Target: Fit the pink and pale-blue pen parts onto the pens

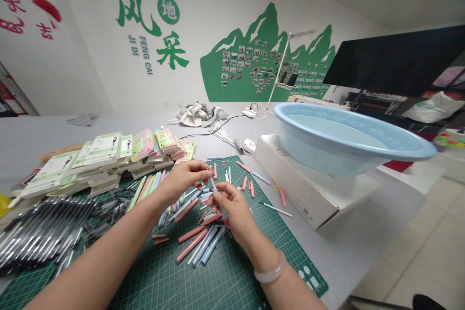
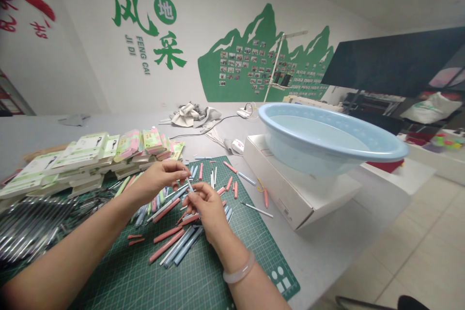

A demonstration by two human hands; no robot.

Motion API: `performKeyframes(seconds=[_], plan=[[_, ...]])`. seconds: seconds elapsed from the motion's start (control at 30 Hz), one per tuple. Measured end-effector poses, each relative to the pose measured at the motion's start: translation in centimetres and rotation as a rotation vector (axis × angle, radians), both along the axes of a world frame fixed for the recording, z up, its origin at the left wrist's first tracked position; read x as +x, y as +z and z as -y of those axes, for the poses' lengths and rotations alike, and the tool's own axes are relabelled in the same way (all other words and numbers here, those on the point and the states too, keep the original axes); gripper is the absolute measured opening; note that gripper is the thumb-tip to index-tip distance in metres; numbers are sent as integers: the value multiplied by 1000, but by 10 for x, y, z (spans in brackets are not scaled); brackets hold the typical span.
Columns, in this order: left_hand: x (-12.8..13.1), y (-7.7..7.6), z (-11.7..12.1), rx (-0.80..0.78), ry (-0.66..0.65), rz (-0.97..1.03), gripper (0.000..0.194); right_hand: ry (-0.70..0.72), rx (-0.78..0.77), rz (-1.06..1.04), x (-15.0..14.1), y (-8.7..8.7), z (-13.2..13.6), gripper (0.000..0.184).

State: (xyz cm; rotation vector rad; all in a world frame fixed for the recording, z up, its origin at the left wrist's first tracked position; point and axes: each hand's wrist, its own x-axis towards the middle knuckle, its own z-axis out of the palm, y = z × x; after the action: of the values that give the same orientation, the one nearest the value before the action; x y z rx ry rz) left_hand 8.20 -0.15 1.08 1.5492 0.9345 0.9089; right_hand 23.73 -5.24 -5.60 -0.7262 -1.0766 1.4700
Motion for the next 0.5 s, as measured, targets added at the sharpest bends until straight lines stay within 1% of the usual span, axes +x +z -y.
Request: performKeyframes(seconds=[0.17,0.3,0.37,0.43,0.5], plan=[[3,-18,3,-134,41,116,26,10,11,-14,-1,-4,-2,20],[6,-27,3,-117,45,148,28,14,-2,-20,0,-5,-3,16],[3,-29,0,-95,112,180,28,32,-30,13,3,-4,-3,16],[-3,-30,-5,-84,216,239,28,42,-54,65,7,-4,-5,16],[-10,-30,-9,-84,299,293,30,22,-52,114,12,-6,-8,17]])
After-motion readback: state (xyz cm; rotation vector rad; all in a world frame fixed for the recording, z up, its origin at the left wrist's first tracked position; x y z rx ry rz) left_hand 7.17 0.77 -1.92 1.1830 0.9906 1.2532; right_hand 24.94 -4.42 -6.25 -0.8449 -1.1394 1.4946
